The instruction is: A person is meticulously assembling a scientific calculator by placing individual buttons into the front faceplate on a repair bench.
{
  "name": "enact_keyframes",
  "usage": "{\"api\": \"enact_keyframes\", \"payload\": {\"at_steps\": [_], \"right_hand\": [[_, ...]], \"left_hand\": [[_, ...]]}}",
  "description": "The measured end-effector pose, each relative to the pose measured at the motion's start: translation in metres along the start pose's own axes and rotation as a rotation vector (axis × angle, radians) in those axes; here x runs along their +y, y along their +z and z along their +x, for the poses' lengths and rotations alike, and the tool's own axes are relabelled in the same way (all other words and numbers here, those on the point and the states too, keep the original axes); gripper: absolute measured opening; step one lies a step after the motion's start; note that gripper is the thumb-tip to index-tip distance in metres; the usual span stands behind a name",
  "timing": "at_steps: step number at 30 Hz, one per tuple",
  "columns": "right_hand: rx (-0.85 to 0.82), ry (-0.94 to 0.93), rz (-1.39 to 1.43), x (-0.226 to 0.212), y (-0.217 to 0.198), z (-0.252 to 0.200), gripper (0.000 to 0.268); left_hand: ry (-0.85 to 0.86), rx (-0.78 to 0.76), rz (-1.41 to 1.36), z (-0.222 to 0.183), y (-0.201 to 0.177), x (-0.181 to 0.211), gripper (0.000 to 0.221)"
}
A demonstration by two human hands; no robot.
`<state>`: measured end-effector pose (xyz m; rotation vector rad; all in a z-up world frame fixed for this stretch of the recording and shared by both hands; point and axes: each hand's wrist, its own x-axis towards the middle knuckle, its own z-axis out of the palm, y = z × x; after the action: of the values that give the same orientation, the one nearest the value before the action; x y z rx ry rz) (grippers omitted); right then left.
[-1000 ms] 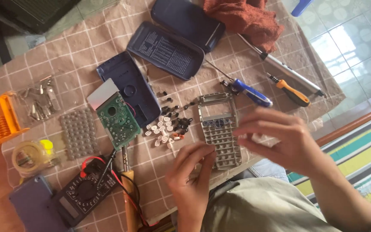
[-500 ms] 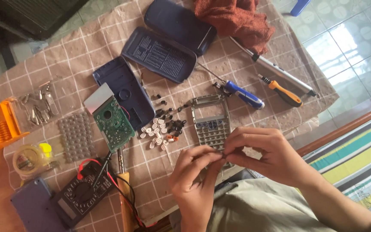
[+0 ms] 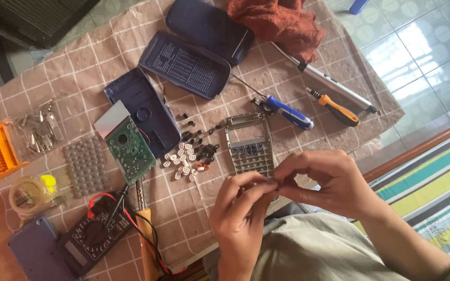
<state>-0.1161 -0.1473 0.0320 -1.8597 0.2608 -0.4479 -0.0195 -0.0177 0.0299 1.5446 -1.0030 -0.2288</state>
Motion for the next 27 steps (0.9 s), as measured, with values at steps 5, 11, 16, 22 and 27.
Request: {"api": "enact_keyframes", "payload": {"at_steps": [5,11,16,22,27], "right_hand": [[0.017,-0.165,-0.100,-0.006,0.001,0.005,0.008],[0.046,-0.071,-0.175,0.002,-0.001,0.001,0.011],[0.031,-0.164,-0.149,0.001,-0.001,0.003,0.011],[-0.046,-0.241,-0.155,-0.003,0.001,0.006,0.010],[-0.040,-0.215,-0.190,-0.002,0.005,0.007,0.008]], "left_hand": [[-0.076,-0.037,-0.042,-0.003,0.003,0.001,0.007],[-0.223,-0.011,-0.088,-0.004,0.003,0.002,0.008],[-0.230,-0.022,-0.054,-0.004,0.003,-0.001,0.014],[-0.254,-0.088,-0.041,-0.005,-0.003,0.000,0.008],[-0.271,-0.160,-0.053,-0.005,-0.006,-0.002,0.013]]}}
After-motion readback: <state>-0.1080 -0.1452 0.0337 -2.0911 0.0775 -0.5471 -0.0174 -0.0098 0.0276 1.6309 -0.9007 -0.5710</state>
